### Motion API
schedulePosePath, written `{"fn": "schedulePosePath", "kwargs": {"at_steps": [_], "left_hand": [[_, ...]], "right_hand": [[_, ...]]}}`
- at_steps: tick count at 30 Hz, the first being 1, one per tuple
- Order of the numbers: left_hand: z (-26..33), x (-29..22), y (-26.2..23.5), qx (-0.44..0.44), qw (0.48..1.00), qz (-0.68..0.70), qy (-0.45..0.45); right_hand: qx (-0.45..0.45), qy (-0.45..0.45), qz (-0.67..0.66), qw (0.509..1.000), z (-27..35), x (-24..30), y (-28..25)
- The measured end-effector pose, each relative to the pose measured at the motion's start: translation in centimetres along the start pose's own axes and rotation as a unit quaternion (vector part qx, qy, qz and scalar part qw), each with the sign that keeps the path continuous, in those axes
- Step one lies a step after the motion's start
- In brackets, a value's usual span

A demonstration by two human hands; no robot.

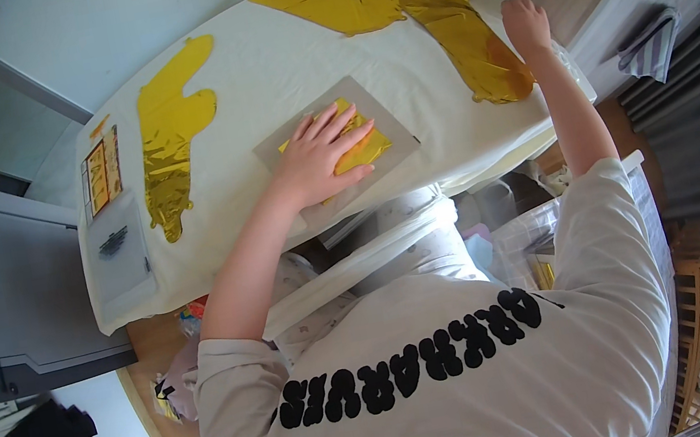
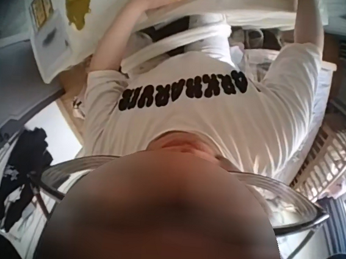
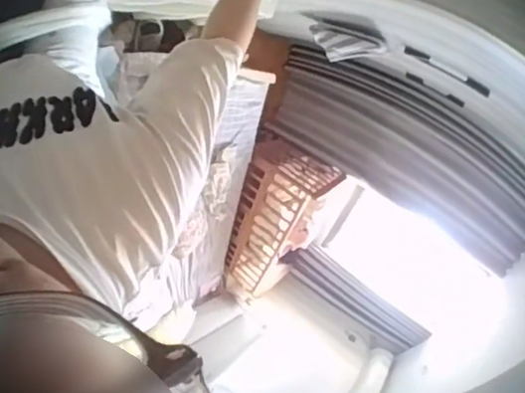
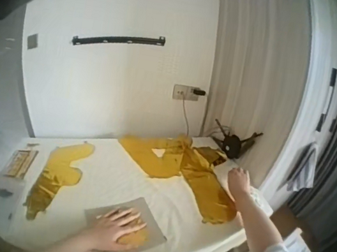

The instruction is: The person folds a gold foil balloon by hand, repeatedly pressing and creasing it into a small square. They then place the folded balloon onto a cardboard backing, slide it into a plastic sleeve, and seal the package.

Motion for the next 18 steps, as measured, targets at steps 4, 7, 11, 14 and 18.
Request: {"fn": "schedulePosePath", "kwargs": {"at_steps": [4, 7, 11, 14, 18], "left_hand": [[0.8, 0.3, 0.4, -0.018, 1.000, 0.019, -0.008], [0.9, 0.3, 0.0, -0.025, 0.999, 0.036, -0.012], [0.6, 0.1, -0.4, -0.019, 0.999, 0.035, -0.012], [0.5, 0.2, -0.2, -0.025, 0.999, 0.029, -0.002], [0.5, 0.5, 0.1, -0.029, 0.999, 0.018, 0.004]], "right_hand": [[0.013, 0.091, -0.265, 0.960, 4.1, 4.7, -6.1], [0.032, -0.017, -0.485, 0.874, 11.6, 9.7, -13.8], [0.112, -0.063, -0.569, 0.812, 19.8, 13.7, -20.5], [0.079, -0.040, -0.518, 0.851, 21.6, 15.4, -21.4], [0.077, 0.014, -0.421, 0.904, 21.9, 16.9, -21.2]]}}
Point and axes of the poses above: each hand's wrist, its own z-axis away from the middle knuckle, its own y-axis out of the palm, x = y × z, the point moved 6 cm from there along -z, towards the middle knuckle, and after that the axes turned 11 degrees about y, right-handed, at the moved point
